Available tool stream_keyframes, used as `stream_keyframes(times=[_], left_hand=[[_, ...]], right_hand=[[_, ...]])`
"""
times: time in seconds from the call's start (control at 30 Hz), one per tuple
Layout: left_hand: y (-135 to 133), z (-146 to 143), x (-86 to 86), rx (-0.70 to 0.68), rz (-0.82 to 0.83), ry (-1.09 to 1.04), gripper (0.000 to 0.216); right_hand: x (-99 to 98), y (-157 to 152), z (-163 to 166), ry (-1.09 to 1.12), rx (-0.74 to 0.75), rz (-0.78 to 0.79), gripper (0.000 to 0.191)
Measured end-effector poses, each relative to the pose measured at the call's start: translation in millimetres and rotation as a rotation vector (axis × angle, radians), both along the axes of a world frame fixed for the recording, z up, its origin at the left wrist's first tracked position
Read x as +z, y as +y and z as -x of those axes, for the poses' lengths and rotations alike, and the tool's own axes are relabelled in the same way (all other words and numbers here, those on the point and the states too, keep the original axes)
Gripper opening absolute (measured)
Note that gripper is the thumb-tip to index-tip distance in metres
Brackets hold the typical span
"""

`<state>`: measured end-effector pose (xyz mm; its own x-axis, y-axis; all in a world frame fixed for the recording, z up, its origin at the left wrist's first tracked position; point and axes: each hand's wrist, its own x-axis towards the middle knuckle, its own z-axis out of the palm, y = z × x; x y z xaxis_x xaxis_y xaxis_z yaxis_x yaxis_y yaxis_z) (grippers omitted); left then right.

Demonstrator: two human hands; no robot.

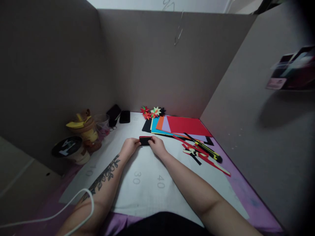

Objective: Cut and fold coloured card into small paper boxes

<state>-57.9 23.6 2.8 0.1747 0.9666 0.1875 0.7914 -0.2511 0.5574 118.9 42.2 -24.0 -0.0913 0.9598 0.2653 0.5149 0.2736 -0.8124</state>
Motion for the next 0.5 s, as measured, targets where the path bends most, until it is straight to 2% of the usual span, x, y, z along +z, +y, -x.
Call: stream_keyframes(times=[0.13, 0.27, 0.33, 0.4, 0.5], left_hand=[[-2.8, -1.9, -1.3, -0.010, 0.028, -0.082, 0.022], [-2.1, 6.7, 3.5, 0.028, 0.171, -0.324, 0.021], [-0.2, 18.9, 8.6, 0.106, 0.213, -0.389, 0.021], [1.7, 35.3, 13.8, 0.232, 0.188, -0.370, 0.020], [3.4, 60.5, 19.0, 0.442, 0.099, -0.170, 0.026]], right_hand=[[-1.0, -1.0, -1.0, 0.009, -0.013, -0.002, 0.013], [1.2, 2.6, 11.4, 0.254, 0.022, 0.111, 0.009], [4.1, 8.1, 29.2, 0.385, 0.045, 0.203, 0.014], [7.2, 15.1, 53.1, 0.409, 0.054, 0.260, 0.024], [11.0, 24.7, 87.5, 0.236, 0.011, 0.301, 0.032]])
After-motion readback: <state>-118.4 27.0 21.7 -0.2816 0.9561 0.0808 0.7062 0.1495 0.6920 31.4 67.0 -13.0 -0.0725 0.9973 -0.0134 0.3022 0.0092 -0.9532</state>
